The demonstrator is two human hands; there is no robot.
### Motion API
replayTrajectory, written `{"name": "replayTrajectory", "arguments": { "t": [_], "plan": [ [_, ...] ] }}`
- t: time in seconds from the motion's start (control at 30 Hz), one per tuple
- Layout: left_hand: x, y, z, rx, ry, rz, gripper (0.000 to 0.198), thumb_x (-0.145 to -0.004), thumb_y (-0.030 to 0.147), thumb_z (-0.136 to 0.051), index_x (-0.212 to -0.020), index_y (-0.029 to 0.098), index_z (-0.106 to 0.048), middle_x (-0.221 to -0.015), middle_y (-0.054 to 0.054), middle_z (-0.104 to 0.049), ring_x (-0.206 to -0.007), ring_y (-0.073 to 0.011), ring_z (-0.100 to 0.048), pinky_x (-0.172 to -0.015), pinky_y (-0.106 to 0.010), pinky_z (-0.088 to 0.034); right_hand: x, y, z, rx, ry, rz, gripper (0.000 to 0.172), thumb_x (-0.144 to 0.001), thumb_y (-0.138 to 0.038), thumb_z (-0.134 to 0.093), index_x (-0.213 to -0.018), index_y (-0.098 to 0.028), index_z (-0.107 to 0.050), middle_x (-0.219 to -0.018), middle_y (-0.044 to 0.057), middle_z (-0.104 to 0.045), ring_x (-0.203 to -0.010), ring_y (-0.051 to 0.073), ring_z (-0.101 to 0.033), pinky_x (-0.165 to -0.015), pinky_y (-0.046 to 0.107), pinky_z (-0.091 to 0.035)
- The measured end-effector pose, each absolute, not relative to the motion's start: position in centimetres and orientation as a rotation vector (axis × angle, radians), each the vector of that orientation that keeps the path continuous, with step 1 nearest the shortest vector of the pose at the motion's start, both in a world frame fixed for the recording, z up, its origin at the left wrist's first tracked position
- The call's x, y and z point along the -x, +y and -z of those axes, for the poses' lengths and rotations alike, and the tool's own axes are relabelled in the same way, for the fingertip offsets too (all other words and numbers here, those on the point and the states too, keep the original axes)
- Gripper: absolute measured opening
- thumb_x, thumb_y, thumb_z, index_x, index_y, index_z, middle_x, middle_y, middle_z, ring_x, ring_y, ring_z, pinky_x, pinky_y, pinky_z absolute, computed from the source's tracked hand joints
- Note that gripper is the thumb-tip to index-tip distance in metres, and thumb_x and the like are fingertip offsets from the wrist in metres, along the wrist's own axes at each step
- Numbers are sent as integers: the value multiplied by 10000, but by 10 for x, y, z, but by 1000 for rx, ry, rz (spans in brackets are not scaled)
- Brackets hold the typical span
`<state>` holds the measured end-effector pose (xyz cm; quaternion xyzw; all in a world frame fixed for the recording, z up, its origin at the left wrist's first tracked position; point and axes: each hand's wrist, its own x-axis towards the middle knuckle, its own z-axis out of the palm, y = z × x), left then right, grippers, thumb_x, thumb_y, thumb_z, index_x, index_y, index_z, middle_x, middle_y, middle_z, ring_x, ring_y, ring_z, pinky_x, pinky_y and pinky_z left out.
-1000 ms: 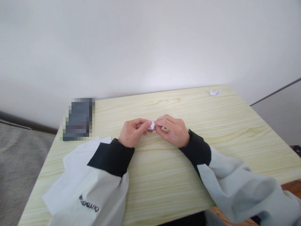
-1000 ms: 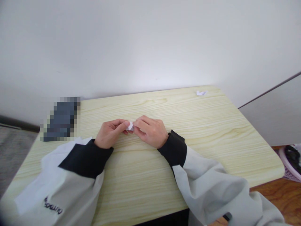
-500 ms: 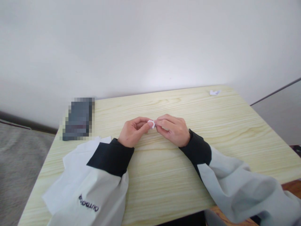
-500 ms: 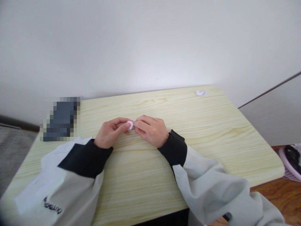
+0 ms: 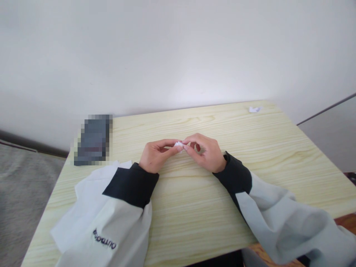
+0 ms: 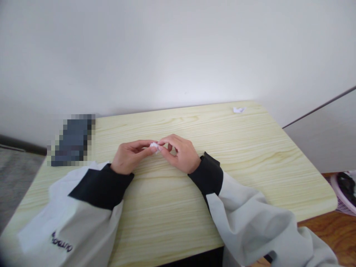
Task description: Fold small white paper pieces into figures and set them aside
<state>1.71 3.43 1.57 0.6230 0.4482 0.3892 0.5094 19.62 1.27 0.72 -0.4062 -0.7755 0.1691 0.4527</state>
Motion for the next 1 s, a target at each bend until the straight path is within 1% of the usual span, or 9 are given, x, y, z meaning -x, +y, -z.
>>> {"name": "replayTrajectory", "arguments": {
  "t": [0.1,0.2,0.3,0.37,0.43,0.57,0.67,0.77,1.0],
  "plan": [
    [-17,35,-15,-1482,1079,-962,350,-619,404,-758,-848,141,-724,-893,-73,-731,-861,-225,-670,-811,-331,-540,-196,13,-8,1014,-1903,-451,123,-853,-257,-537,-902,-180,-619,-848,31,-666,-635,89,-569,-554,213,-460],
    [-17,35,-15,-1454,1113,-968,401,-591,411,-775,-877,136,-715,-861,-77,-733,-807,-217,-681,-780,-329,-550,-195,14,-8,1011,-1898,-470,130,-852,-268,-553,-884,-174,-637,-838,33,-673,-625,86,-572,-571,215,-479],
    [-18,34,-15,-1409,1126,-956,446,-562,416,-791,-896,135,-701,-836,-76,-733,-778,-212,-684,-755,-321,-554,-195,14,-8,1031,-1863,-517,128,-842,-272,-574,-880,-179,-653,-848,31,-690,-673,101,-611,-616,224,-511],
    [-18,34,-15,-1389,1122,-947,441,-556,423,-793,-876,134,-700,-845,-79,-732,-798,-218,-681,-761,-323,-552,-194,14,-8,1049,-1815,-568,123,-831,-277,-591,-875,-186,-661,-852,27,-698,-708,110,-634,-637,226,-527],
    [-19,33,-16,-1377,1116,-940,433,-556,436,-788,-854,133,-702,-849,-82,-732,-803,-223,-677,-762,-328,-550,-194,14,-6,1066,-1755,-613,123,-817,-280,-607,-865,-183,-665,-840,25,-699,-701,110,-643,-636,223,-536],
    [-19,32,-17,-1362,1127,-931,418,-550,434,-789,-821,127,-706,-793,-69,-733,-739,-202,-674,-724,-308,-551,-194,15,-3,1083,-1677,-678,139,-801,-295,-625,-858,-177,-671,-827,24,-701,-675,110,-649,-623,224,-546],
    [-20,31,-18,-1380,1163,-943,397,-561,435,-779,-794,121,-707,-745,-59,-730,-692,-183,-669,-688,-283,-550,-193,15,-2,1086,-1650,-711,145,-790,-303,-635,-849,-178,-681,-826,25,-710,-702,121,-662,-658,234,-552],
    [-20,30,-17,-1415,1185,-946,387,-579,442,-766,-791,122,-712,-728,-58,-727,-675,-182,-667,-663,-277,-549,-193,16,-1,1080,-1629,-756,152,-781,-307,-644,-854,-181,-689,-840,25,-715,-718,126,-668,-681,237,-553],
    [-20,31,-12,-1514,1182,-1017,297,-620,379,-756,-796,142,-728,-786,-56,-734,-698,-175,-666,-684,-272,-545,-195,16,-5,1082,-1673,-789,140,-802,-283,-609,-867,-193,-694,-862,27,-712,-741,131,-659,-650,237,-544]
  ]
}}
